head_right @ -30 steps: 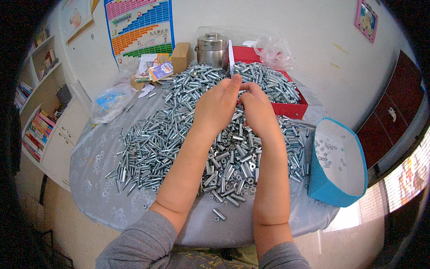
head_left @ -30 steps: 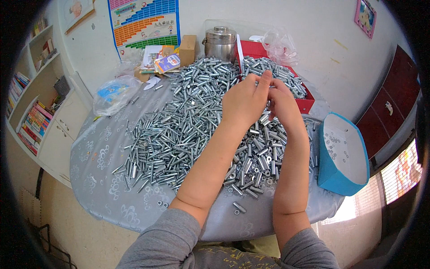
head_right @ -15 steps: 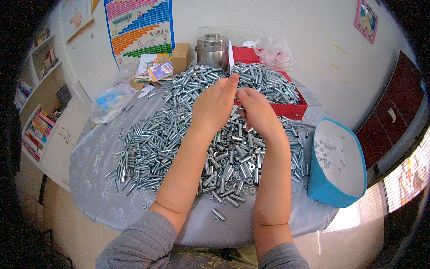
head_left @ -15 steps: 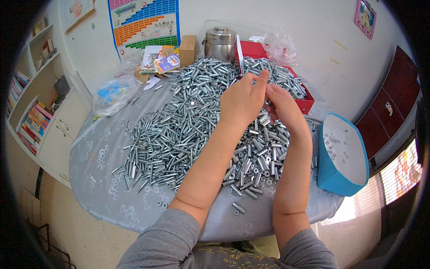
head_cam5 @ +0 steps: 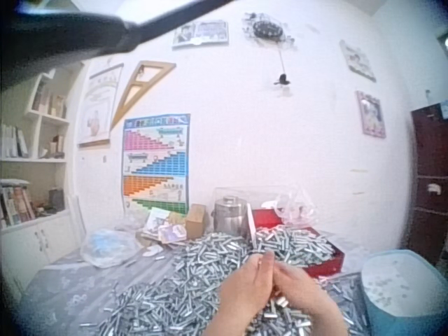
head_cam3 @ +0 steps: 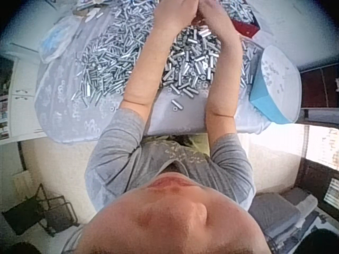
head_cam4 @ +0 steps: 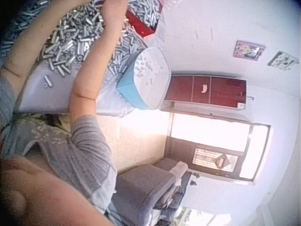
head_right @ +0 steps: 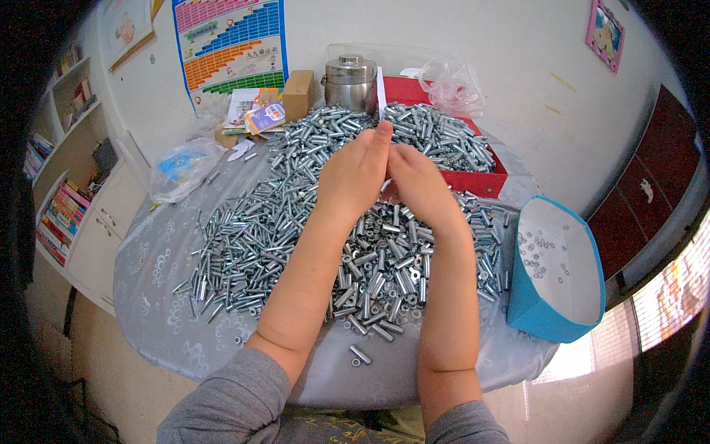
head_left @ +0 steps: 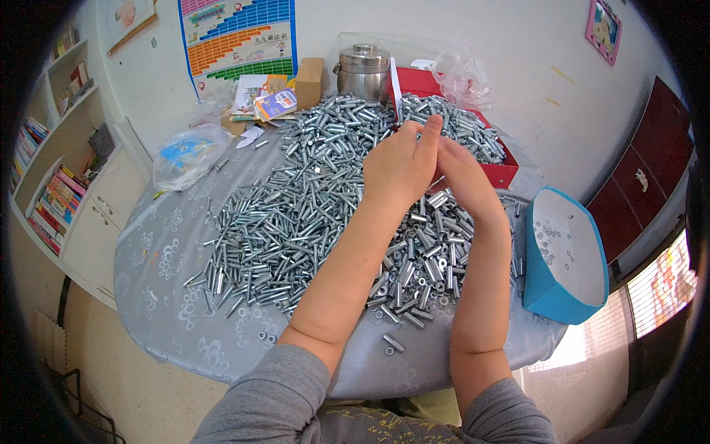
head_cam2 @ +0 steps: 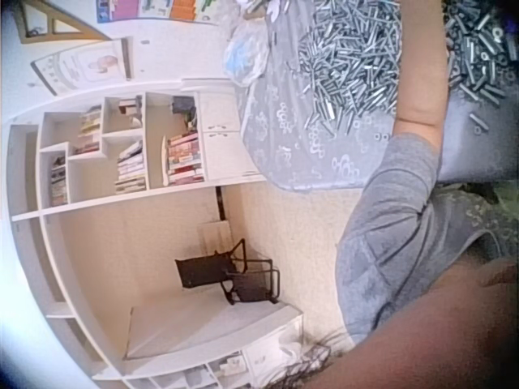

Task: The person sits at a table covered with a large pile of small silver metal pins and washers. They repeatedly pick up a pin and a washer, slide the washer onto the pin, and place the assembled unit into a red box on the right. The person continues this repetitive assembly process throughout the clip.

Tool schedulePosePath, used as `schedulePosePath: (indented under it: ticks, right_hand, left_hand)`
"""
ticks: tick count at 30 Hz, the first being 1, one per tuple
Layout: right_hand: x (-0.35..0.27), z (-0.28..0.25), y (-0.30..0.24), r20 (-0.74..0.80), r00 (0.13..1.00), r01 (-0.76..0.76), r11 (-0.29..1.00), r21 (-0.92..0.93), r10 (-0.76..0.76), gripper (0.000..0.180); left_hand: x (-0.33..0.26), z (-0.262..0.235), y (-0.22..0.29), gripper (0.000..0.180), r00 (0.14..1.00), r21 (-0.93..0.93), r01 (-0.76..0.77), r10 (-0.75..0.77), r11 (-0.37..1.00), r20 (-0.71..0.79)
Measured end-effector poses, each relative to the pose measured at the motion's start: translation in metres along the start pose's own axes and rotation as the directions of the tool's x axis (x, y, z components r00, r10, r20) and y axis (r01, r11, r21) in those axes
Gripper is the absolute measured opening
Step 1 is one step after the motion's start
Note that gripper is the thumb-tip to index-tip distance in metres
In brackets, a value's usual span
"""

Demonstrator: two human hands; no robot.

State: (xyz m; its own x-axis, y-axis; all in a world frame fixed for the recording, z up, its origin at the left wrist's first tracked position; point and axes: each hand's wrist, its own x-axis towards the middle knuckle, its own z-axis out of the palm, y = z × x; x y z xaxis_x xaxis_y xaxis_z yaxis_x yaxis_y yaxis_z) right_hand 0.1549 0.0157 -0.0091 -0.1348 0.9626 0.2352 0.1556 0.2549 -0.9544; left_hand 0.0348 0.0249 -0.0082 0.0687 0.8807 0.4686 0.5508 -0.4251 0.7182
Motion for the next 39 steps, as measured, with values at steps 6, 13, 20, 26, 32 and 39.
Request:
schedulePosePath:
  ticks: [6,13,20,26,32,39]
  right_hand:
    - [-0.004,0.002,-0.004,0.065,0.997,-0.045,0.998,-0.041,0.048,0.025]
    - [0.006,-0.022,0.014,-0.415,0.897,-0.055,0.893,-0.447,-0.152,0.036]
    - [-0.003,0.008,0.004,-0.016,0.999,0.033,0.991,-0.130,-0.036,0.029]
    - [0.004,-0.016,0.018,-0.440,0.869,-0.070,0.824,-0.563,-0.227,0.029]
    - [0.003,-0.018,0.017,-0.296,0.900,0.130,0.845,-0.520,-0.320,0.033]
    - [0.004,0.001,0.019,-0.073,0.983,0.118,0.892,-0.435,-0.166,0.027]
  left_hand:
    - [0.004,-0.006,-0.005,0.065,0.997,-0.037,0.005,-0.008,0.999,-0.079]
    - [0.006,-0.007,-0.009,0.065,0.996,0.019,-0.002,0.004,1.000,-0.090]
    - [0.001,0.000,-0.001,0.070,0.999,0.000,0.005,-0.005,1.000,0.036]
    - [0.000,-0.002,0.001,0.069,1.000,0.051,0.012,-0.013,0.999,0.027]
    - [0.002,0.002,-0.002,0.069,1.000,0.040,-0.026,0.026,0.999,-0.008]
    - [0.000,0.002,0.001,0.067,1.000,0.057,-0.011,0.009,0.998,0.025]
